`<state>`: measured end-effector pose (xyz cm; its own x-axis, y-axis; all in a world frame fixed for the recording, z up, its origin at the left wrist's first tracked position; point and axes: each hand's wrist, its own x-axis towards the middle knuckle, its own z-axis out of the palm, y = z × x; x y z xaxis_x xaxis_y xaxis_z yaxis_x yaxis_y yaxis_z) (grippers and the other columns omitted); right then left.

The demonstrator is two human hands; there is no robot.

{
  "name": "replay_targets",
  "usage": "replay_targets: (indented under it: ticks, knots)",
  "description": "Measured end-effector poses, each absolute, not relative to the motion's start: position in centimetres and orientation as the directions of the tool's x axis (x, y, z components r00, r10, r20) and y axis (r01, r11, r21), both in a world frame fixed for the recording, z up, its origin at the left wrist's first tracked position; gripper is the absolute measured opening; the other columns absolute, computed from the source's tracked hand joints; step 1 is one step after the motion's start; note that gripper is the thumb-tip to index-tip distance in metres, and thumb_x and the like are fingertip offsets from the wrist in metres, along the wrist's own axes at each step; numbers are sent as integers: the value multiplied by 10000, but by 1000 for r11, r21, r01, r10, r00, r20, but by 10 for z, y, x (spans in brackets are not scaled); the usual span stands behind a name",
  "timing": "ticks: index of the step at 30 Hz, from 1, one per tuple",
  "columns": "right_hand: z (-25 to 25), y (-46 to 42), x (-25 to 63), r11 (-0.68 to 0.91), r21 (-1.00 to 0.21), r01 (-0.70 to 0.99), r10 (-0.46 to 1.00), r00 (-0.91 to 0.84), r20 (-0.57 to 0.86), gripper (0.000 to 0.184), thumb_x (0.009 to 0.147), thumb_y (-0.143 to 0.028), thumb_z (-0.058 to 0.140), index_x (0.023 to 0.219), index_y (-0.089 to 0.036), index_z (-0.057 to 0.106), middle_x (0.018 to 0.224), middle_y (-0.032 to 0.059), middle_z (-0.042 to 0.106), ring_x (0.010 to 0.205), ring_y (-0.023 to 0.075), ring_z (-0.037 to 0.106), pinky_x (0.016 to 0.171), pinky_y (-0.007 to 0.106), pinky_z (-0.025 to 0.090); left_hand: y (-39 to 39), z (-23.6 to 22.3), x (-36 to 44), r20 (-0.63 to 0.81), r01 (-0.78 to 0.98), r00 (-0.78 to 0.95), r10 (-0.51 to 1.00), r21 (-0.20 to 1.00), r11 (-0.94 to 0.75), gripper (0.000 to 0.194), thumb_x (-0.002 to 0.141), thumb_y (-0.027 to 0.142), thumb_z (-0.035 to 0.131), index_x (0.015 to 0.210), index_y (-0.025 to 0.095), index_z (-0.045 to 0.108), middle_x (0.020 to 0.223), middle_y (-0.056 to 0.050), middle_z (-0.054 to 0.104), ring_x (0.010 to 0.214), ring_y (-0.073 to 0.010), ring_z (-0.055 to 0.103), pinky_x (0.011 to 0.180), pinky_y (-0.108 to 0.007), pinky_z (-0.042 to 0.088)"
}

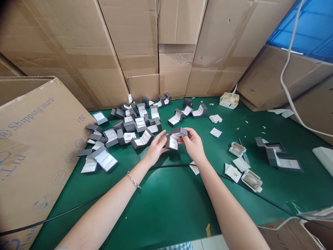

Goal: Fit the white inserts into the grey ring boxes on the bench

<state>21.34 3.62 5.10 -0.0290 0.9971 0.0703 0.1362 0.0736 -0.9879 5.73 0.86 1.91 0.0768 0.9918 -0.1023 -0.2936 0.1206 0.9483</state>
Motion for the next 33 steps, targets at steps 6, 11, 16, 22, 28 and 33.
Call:
replay_targets:
  ticks: [6,11,16,22,28,33]
  knots:
    - [56,30,208,56,-998,16,994,-90,54,463,752,-404,536,1180,-240,465,1088,59,595,823,160,635,795,358,533,8,23,52,-123,-488,337,933,825,285,426,763,448,617,1073,155,613,977,-92,657,846,-154,628,744,-276,519]
    - [52,32,211,-15,-981,194,1000,10,-13,552,670,-410,640,1159,-191,506,1102,93,587,752,160,614,651,321,537,12,21,55,-156,-537,136,978,818,205,369,723,355,675,1036,170,611,970,-57,645,822,-124,611,763,-267,498]
    - [51,31,212,153,-888,433,987,-113,115,246,723,-401,583,809,-196,688,814,43,673,735,179,599,673,312,485,13,19,57,-166,-494,40,985,854,164,385,662,308,723,1004,178,601,1005,-57,629,893,-162,603,829,-343,485]
    - [46,28,207,313,-785,534,950,-179,257,193,752,-339,542,711,-212,681,741,25,670,647,158,582,612,282,453,12,19,59,-141,-436,6,990,890,129,418,648,260,726,1028,159,584,1081,-97,609,1006,-222,573,856,-368,480]
    - [43,28,207,375,-714,591,926,-200,321,151,743,-286,530,669,-202,632,677,16,624,588,136,535,568,264,425,14,14,59,-59,-370,-11,998,928,51,405,662,231,710,1031,144,568,1117,-114,597,1016,-218,572,884,-365,463]
    - [43,26,201,376,-707,599,922,-160,354,115,716,-245,521,622,-202,572,639,8,580,567,130,506,558,258,413,14,15,61,-23,-328,-60,998,945,2,372,648,194,706,984,136,557,1042,-98,617,929,-178,599,858,-333,473]
